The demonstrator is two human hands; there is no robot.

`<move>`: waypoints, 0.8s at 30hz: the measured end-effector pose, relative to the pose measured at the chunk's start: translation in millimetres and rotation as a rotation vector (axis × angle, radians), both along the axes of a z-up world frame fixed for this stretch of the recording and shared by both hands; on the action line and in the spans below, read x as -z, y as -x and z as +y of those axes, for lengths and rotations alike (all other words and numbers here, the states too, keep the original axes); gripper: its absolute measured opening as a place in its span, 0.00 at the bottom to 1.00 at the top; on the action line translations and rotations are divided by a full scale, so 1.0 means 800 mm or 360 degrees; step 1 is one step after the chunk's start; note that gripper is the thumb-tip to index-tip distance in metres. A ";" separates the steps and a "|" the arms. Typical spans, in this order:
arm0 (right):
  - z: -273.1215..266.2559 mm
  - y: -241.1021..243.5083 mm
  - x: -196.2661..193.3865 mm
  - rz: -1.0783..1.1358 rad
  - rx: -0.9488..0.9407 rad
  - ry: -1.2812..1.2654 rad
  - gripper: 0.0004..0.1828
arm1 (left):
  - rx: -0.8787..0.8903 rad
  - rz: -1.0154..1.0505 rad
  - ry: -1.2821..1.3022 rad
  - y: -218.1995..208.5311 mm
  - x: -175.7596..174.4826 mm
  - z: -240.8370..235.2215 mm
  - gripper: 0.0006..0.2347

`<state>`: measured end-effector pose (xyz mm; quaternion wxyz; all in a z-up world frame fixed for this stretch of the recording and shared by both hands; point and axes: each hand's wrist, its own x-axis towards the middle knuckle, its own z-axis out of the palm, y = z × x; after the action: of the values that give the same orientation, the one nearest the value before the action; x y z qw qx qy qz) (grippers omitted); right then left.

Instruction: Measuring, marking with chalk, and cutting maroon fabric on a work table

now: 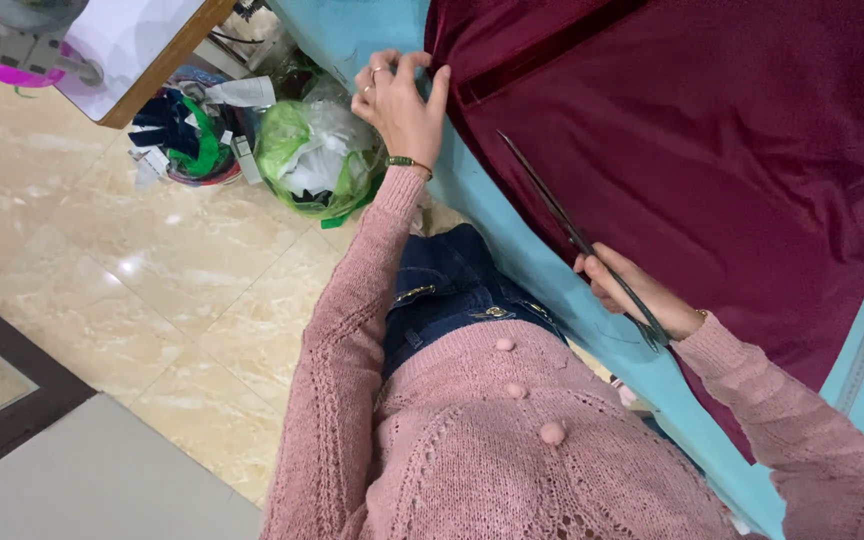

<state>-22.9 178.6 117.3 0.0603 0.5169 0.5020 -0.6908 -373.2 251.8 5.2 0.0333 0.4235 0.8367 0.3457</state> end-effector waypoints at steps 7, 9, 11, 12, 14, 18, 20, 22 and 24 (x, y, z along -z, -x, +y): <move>-0.002 -0.007 0.014 -0.0075 -0.0005 -0.0019 0.23 | 0.0097 -0.0236 -0.0142 0.004 -0.013 -0.001 0.11; -0.005 -0.020 0.035 0.0046 -0.0012 -0.0044 0.23 | 0.0161 -0.0504 -0.0168 0.001 -0.013 -0.004 0.10; 0.000 -0.001 0.001 -0.0003 -0.0020 -0.0034 0.23 | 0.0159 -0.0460 -0.0143 0.003 -0.006 -0.005 0.09; 0.002 0.009 -0.017 -0.0051 -0.0029 -0.0024 0.24 | 0.0156 -0.0415 -0.0119 0.004 -0.002 -0.006 0.09; 0.003 0.004 -0.008 -0.0030 -0.0049 -0.0046 0.24 | 0.0176 -0.0348 -0.0104 0.006 0.000 -0.005 0.09; 0.002 0.006 -0.014 0.0018 -0.0041 -0.0034 0.21 | 0.0310 -0.0331 -0.0099 0.002 -0.019 -0.012 0.10; -0.001 -0.005 0.005 0.0061 -0.0028 -0.0028 0.21 | 0.0309 -0.0426 -0.0048 0.001 -0.019 -0.016 0.14; 0.000 -0.007 0.011 0.0108 -0.0017 -0.0026 0.21 | 0.0306 -0.0517 -0.0001 0.001 -0.022 -0.021 0.20; 0.001 -0.002 0.002 -0.0003 -0.0002 -0.0007 0.22 | 0.0297 -0.0721 -0.0103 0.000 -0.029 -0.025 0.17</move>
<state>-21.6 179.6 116.0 0.0600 0.5174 0.5038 -0.6891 -373.0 232.0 28.1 0.2382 0.4115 0.7537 0.4538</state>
